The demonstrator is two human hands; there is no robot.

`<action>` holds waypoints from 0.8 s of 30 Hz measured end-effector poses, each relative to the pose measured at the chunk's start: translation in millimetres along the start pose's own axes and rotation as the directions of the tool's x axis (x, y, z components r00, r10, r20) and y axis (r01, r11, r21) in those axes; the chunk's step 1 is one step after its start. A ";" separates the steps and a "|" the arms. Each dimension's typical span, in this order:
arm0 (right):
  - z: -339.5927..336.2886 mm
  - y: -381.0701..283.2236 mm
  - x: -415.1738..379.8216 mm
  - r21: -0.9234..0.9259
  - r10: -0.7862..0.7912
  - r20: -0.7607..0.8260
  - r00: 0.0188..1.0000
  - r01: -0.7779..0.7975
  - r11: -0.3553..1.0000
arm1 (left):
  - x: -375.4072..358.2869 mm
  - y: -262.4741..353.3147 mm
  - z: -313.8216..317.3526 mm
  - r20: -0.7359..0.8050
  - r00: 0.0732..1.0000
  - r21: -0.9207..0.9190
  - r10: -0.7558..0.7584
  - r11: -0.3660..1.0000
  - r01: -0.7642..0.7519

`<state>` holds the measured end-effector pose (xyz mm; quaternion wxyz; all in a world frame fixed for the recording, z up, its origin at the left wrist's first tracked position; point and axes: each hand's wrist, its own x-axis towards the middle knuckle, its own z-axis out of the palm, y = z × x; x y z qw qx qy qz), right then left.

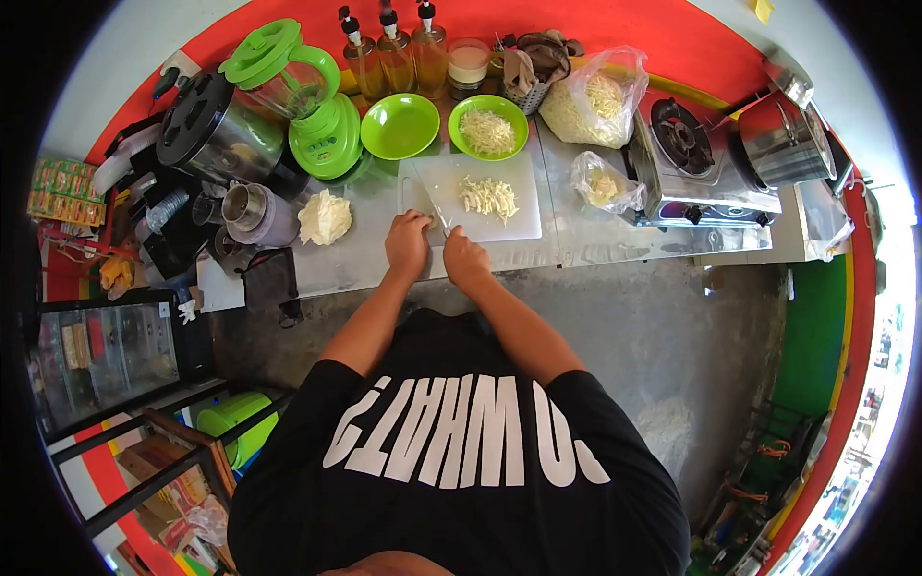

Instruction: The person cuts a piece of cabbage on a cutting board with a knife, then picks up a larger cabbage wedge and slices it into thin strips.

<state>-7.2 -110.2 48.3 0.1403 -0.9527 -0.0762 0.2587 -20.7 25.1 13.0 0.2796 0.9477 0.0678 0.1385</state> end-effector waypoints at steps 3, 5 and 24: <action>-5.1 0.4 13.0 0.028 -0.066 -0.044 0.997 0.067 0.997 | 1.3 0.4 -2.3 0.011 1.000 0.014 0.016 1.000 -0.016; -5.6 0.4 11.0 -0.008 -0.093 -0.052 0.994 0.092 0.996 | 2.7 1.3 -4.7 0.021 1.000 0.018 0.014 1.000 -0.014; 2.8 0.7 7.5 -0.014 -0.051 -0.048 0.998 0.050 0.999 | 6.4 -3.4 -3.8 0.040 0.999 -0.008 0.022 1.000 -0.022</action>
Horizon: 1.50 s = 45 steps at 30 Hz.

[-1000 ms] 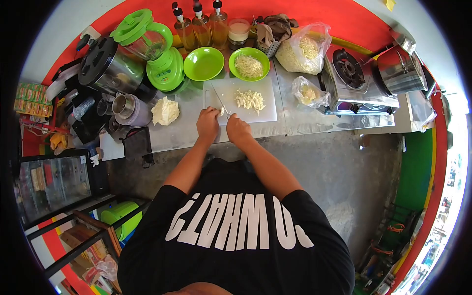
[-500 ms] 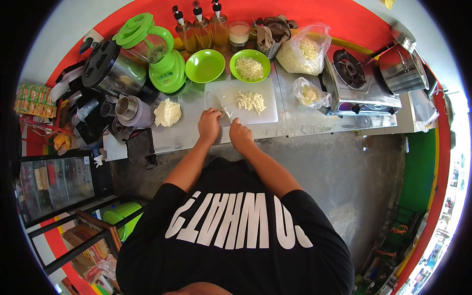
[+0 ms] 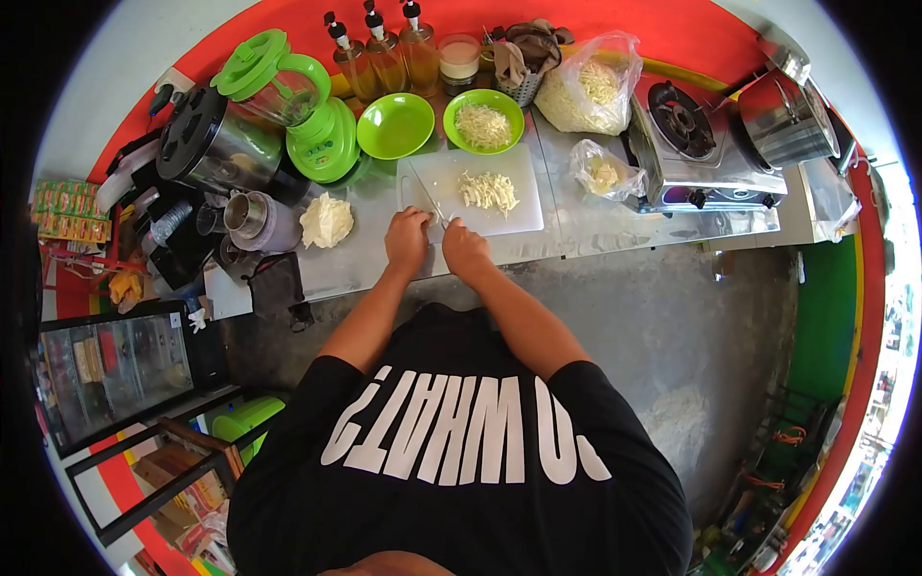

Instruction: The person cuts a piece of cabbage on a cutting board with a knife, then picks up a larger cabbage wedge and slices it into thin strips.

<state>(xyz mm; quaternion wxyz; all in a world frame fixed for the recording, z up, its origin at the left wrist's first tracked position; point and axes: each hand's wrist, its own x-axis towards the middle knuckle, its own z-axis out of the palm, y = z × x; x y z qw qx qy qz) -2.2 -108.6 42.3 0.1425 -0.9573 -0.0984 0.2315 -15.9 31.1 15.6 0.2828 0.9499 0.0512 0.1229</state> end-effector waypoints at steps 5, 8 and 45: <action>-7.8 0.8 -15.2 0.012 0.017 0.082 0.997 -0.018 1.000 | -1.0 -2.4 5.4 -0.003 1.000 0.003 -0.017 1.000 0.017; 0.0 2.3 -9.9 0.037 0.039 0.038 0.999 -0.041 0.998 | -0.8 -3.7 6.3 -0.017 1.000 -0.006 -0.023 1.000 0.023; 3.7 -16.6 0.6 0.025 0.023 -0.015 1.000 -0.023 0.999 | 12.2 -12.7 0.8 0.068 0.988 -0.124 -0.139 0.981 0.146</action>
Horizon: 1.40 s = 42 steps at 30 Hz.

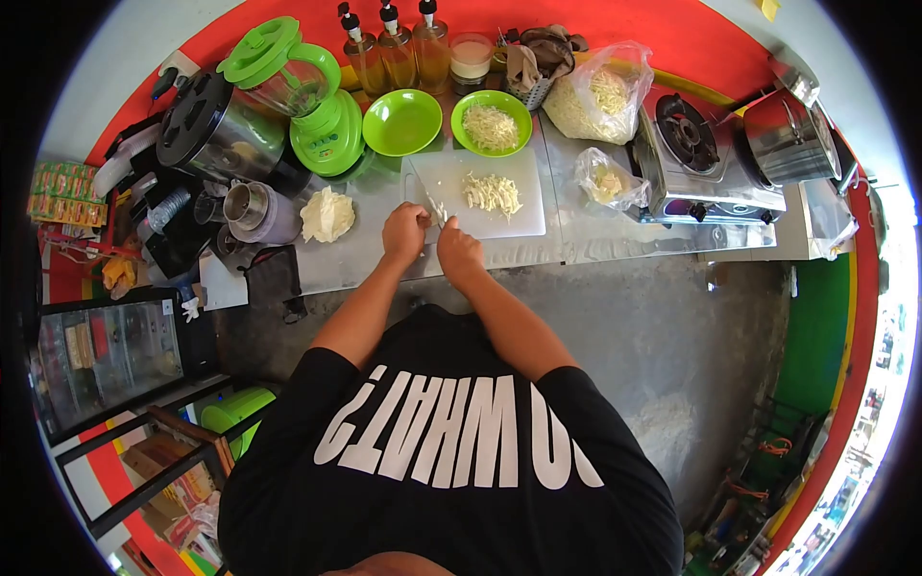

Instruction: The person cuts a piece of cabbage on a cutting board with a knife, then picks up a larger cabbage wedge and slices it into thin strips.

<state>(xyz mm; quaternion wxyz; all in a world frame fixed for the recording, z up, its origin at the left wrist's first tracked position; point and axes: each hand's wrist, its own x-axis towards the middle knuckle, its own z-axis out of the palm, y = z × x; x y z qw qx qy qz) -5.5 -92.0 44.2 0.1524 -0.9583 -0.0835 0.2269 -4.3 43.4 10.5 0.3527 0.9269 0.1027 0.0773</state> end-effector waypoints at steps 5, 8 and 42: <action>-9.2 0.3 -10.4 -0.068 -0.046 0.023 0.999 0.048 0.997 | -0.2 -1.7 0.1 0.022 1.000 0.003 0.001 1.000 -0.001; 0.5 7.8 -15.3 -0.074 0.018 0.056 0.998 -0.014 0.997 | -1.4 -0.2 2.3 -0.002 1.000 0.010 -0.010 1.000 0.010; -5.6 29.5 -28.2 -0.069 0.037 0.048 0.998 -0.033 0.997 | -11.4 -21.2 -13.4 -0.003 0.951 0.130 0.309 0.943 -0.306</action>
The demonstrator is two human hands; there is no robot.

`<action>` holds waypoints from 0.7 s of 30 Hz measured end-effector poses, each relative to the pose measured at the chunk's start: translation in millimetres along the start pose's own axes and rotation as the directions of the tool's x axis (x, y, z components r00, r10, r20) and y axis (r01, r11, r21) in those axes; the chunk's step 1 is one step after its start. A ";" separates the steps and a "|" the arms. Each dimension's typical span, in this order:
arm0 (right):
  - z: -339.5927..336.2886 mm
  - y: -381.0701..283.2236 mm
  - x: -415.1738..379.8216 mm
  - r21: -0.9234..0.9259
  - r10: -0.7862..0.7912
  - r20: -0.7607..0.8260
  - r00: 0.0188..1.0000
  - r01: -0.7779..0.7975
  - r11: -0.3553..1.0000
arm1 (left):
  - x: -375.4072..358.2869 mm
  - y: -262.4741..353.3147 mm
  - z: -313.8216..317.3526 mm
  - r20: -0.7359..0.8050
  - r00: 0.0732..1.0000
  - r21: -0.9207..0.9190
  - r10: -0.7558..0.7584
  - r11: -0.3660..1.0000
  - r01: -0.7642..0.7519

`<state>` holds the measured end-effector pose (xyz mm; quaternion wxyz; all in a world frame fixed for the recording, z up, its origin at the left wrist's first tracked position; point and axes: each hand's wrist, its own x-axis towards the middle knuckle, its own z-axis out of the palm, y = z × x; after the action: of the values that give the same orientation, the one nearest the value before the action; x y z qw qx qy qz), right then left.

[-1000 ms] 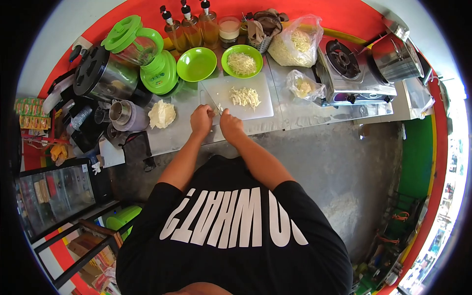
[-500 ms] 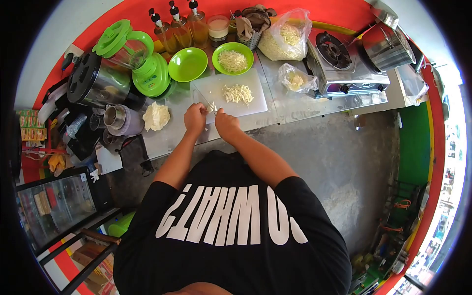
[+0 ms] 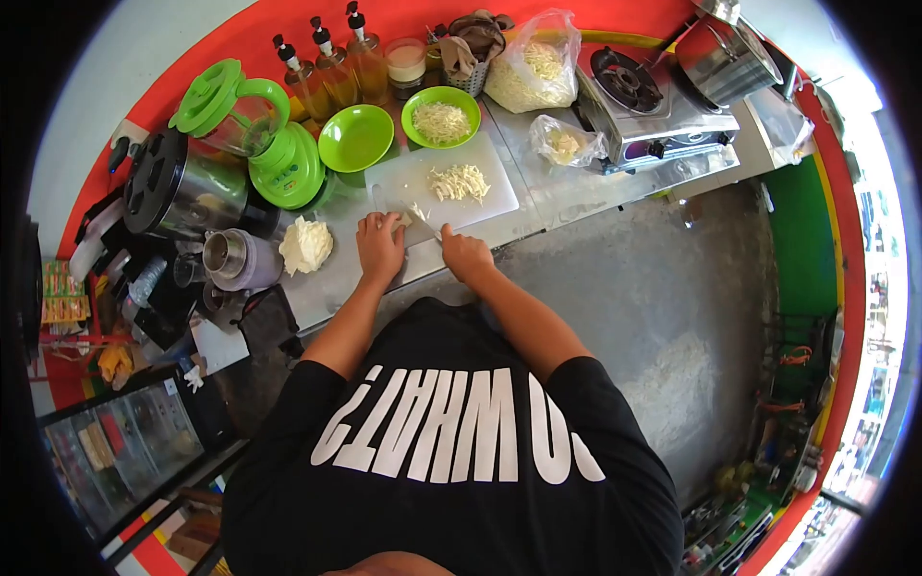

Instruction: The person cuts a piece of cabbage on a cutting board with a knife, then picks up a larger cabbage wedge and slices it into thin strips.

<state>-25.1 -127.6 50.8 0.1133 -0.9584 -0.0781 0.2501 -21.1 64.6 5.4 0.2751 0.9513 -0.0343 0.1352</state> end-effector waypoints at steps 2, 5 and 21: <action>1.6 13.0 -7.8 -0.017 0.068 -0.017 0.998 -0.069 0.997 | -3.0 -11.6 -2.3 0.052 0.997 -0.011 0.064 0.998 -0.064; -3.4 22.4 -16.7 0.075 0.079 -0.106 0.991 -0.071 0.995 | -3.2 -26.6 -11.1 0.115 0.977 -0.038 0.177 0.984 -0.173; 25.8 -62.9 -43.2 0.157 0.222 -0.179 0.958 -0.195 0.968 | -13.7 -36.6 -15.6 0.104 0.930 -0.036 0.352 0.936 -0.350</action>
<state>-81.0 -71.4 64.9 0.1590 -0.9711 0.0526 0.1703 -32.8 103.8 -4.5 0.2520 0.9334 -0.2198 0.1298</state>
